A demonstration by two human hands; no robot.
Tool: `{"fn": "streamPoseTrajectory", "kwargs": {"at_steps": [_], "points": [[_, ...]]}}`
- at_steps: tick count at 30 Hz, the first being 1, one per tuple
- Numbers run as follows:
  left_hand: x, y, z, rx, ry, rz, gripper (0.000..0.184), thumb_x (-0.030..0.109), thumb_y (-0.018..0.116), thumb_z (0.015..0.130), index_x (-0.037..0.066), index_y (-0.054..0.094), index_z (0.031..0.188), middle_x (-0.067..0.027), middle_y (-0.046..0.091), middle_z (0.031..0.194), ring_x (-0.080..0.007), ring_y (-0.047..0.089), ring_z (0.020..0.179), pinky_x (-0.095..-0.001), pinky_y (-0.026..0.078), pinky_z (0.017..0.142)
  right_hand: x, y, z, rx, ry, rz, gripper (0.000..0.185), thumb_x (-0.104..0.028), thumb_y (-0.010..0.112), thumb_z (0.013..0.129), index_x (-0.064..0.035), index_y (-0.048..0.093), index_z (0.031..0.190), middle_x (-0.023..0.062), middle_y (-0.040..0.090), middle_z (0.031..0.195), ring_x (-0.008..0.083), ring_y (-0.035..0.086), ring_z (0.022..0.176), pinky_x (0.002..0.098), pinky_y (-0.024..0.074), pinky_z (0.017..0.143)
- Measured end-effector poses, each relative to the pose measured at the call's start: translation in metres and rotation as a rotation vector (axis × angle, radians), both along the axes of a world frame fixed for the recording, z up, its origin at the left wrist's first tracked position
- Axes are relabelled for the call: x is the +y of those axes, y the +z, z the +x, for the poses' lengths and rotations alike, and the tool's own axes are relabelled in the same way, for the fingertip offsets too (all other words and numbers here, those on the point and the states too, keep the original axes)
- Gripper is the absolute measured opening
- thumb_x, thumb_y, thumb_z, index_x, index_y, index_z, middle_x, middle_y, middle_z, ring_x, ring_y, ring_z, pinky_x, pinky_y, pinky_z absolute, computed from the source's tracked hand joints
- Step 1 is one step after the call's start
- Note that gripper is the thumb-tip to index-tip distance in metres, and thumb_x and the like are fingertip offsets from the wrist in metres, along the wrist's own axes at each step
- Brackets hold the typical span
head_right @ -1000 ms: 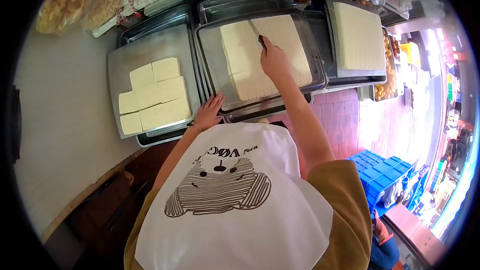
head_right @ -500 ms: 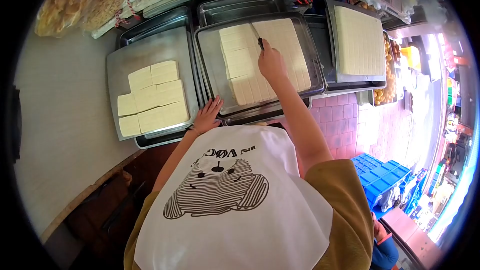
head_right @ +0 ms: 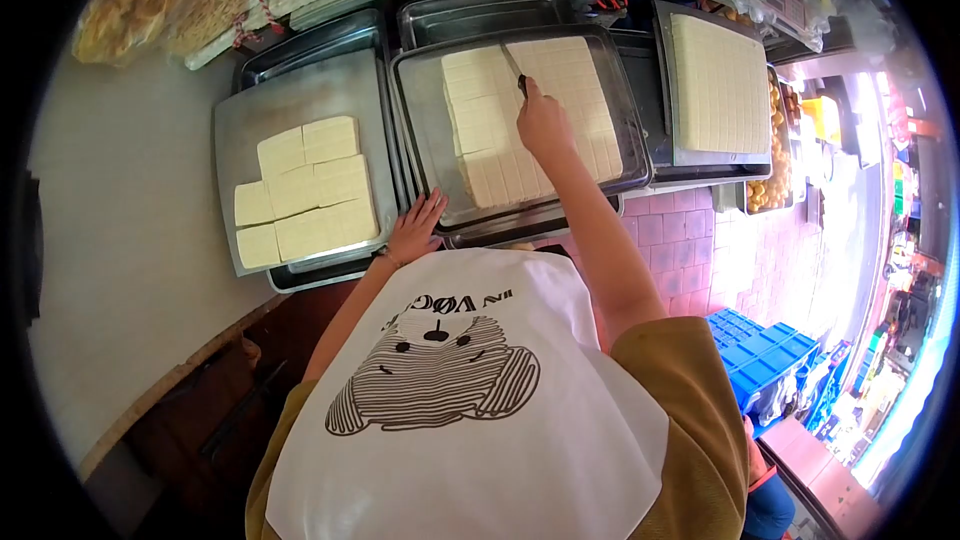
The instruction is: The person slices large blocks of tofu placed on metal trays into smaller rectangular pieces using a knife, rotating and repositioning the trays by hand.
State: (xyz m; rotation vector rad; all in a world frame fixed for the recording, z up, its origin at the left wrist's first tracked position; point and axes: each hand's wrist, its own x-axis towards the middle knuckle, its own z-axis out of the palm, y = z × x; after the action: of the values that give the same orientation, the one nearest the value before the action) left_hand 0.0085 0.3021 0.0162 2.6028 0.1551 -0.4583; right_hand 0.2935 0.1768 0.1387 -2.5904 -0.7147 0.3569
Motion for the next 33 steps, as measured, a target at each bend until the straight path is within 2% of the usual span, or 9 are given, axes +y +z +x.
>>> {"fn": "streamPoseTrajectory", "kwargs": {"at_steps": [11, 23, 26, 33], "points": [[0.0, -0.003, -0.001, -0.03, 0.003, 0.006, 0.093, 0.027, 0.069, 0.073, 0.021, 0.014, 0.147, -0.0011, 0.006, 0.155, -0.0289, 0.02, 0.139, -0.0492, 0.034, 0.099, -0.002, 0.008, -0.006, 0.066, 0.013, -0.185, 0.043, -0.014, 0.041, 0.089, -0.0068, 0.042, 0.132, 0.028, 0.063, 0.088, 0.043, 0.062, 0.085, 0.0508, 0.0489, 0.075], [0.001, 0.001, 0.0, 0.023, 0.014, -0.043, 0.093, 0.026, 0.068, 0.074, 0.021, 0.012, 0.148, -0.0001, 0.003, 0.155, -0.0279, 0.016, 0.14, -0.0511, 0.031, 0.101, -0.018, 0.018, -0.021, 0.09, 0.009, -0.234, 0.044, -0.013, 0.043, 0.089, -0.0093, 0.042, 0.132, 0.0258, 0.063, 0.088, 0.0416, 0.062, 0.085, 0.0504, 0.0498, 0.074], [0.001, 0.0, 0.0, 0.026, 0.004, -0.015, 0.092, 0.026, 0.069, 0.074, 0.021, 0.012, 0.147, -0.0005, 0.004, 0.155, -0.0277, 0.017, 0.14, -0.0495, 0.032, 0.101, -0.027, 0.011, -0.025, 0.066, 0.0, -0.213, 0.04, -0.017, 0.044, 0.091, -0.0099, 0.045, 0.13, 0.0265, 0.062, 0.082, 0.0428, 0.061, 0.079, 0.0526, 0.0477, 0.07], [0.002, -0.008, -0.002, -0.037, -0.001, 0.018, 0.091, 0.026, 0.067, 0.073, 0.021, 0.015, 0.147, -0.0006, 0.008, 0.154, -0.0269, 0.02, 0.139, -0.0469, 0.033, 0.101, -0.042, 0.013, -0.04, 0.055, 0.023, -0.24, 0.042, -0.014, 0.042, 0.089, -0.0094, 0.044, 0.131, 0.0252, 0.063, 0.085, 0.0413, 0.063, 0.081, 0.0505, 0.0499, 0.071]]}}
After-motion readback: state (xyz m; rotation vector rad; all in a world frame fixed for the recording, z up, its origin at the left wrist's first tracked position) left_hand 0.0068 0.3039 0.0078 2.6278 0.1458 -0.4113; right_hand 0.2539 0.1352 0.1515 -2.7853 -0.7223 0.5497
